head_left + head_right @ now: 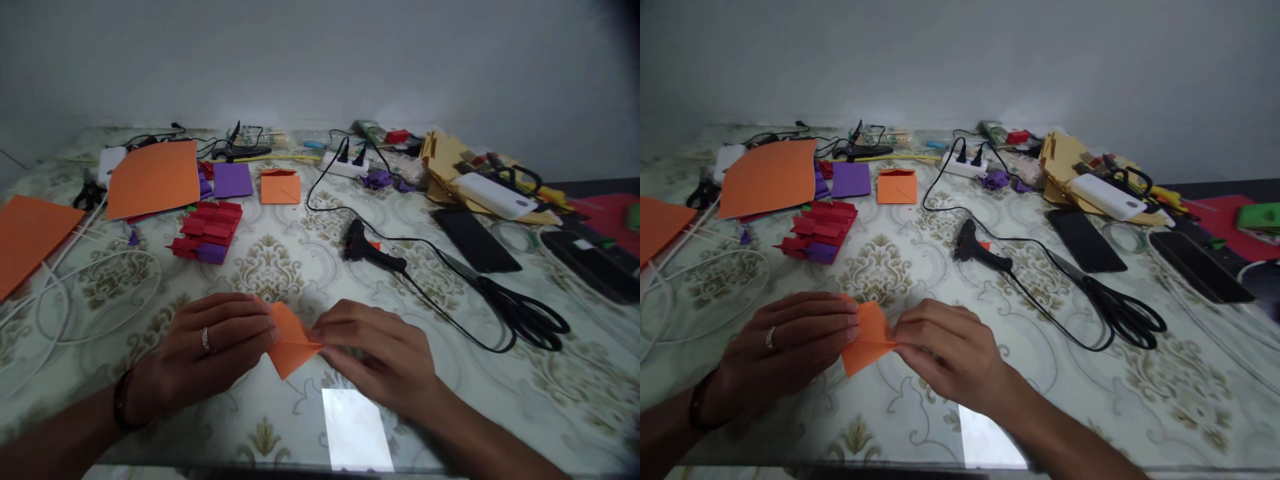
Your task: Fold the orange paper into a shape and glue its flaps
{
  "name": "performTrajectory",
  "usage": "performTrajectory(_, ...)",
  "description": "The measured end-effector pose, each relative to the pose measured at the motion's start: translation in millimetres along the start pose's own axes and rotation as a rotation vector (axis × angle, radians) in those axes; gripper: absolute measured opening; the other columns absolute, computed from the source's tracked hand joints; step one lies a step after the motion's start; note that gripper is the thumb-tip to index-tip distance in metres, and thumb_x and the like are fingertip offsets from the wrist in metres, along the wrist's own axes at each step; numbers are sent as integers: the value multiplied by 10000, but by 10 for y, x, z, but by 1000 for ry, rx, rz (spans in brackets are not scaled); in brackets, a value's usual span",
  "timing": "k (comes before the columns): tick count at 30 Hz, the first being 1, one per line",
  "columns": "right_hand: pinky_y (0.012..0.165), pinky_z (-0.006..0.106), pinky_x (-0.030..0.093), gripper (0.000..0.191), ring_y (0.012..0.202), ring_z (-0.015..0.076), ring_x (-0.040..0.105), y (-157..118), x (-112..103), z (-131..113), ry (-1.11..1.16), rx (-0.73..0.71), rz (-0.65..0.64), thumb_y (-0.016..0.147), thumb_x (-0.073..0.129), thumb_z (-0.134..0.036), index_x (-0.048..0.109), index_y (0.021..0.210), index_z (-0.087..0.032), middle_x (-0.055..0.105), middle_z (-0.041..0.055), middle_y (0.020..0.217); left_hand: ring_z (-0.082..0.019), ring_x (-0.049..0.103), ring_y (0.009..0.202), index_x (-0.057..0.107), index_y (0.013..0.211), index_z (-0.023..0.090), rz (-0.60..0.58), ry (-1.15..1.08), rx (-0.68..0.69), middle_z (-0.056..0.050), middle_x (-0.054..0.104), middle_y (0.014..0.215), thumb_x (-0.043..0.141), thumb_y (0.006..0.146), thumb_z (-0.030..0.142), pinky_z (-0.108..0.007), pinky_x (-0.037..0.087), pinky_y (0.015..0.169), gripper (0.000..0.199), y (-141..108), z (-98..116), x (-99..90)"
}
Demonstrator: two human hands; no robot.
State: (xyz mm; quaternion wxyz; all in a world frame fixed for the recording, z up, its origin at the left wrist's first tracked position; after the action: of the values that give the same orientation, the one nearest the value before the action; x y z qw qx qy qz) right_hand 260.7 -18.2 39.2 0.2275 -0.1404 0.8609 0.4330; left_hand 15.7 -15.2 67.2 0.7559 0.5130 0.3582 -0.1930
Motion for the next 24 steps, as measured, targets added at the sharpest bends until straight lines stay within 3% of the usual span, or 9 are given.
performTrajectory(7,716,246,606,63,794,154,774,21,-19,-15,44,85,6,993,734,-155,714,1052,-168,804,58,901,-178,808,1034,729,1083,164,11,2,-38,-44,844,978,612,997,40,-333,666,992,191,23,2,1)
performTrajectory(13,717,213,601,53,781,136,761,35,6,15,166,197,42,963,777,-166,754,1010,-170,792,48,883,-166,788,1097,746,1122,173,-10,56,-59,-48,839,1060,582,1051,97,-297,669,950,194,-7,36,9)
performTrajectory(17,683,216,587,38,753,132,740,25,22,-4,197,184,57,959,777,-151,754,989,-158,773,49,854,-131,807,1034,755,1122,209,-28,88,-69,-17,844,1073,599,1067,150,-234,672,888,175,33,63,38)
performTrajectory(24,630,268,569,51,717,151,703,2,48,-27,216,174,95,952,777,-151,744,974,-183,741,41,830,-140,823,971,744,1140,214,-39,58,-73,-23,846,1094,633,1050,148,-239,678,830,157,58,100,83)
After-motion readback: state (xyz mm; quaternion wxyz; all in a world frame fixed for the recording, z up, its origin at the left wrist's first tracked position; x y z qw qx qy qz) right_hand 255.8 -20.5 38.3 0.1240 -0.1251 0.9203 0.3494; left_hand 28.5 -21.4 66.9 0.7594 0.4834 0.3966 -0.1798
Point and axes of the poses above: each hand's wrist, its own y-axis towards the middle knuckle, its own x-axis out of the palm, z = x × y, the point moved 2 cm from there along y, towards the middle knuckle
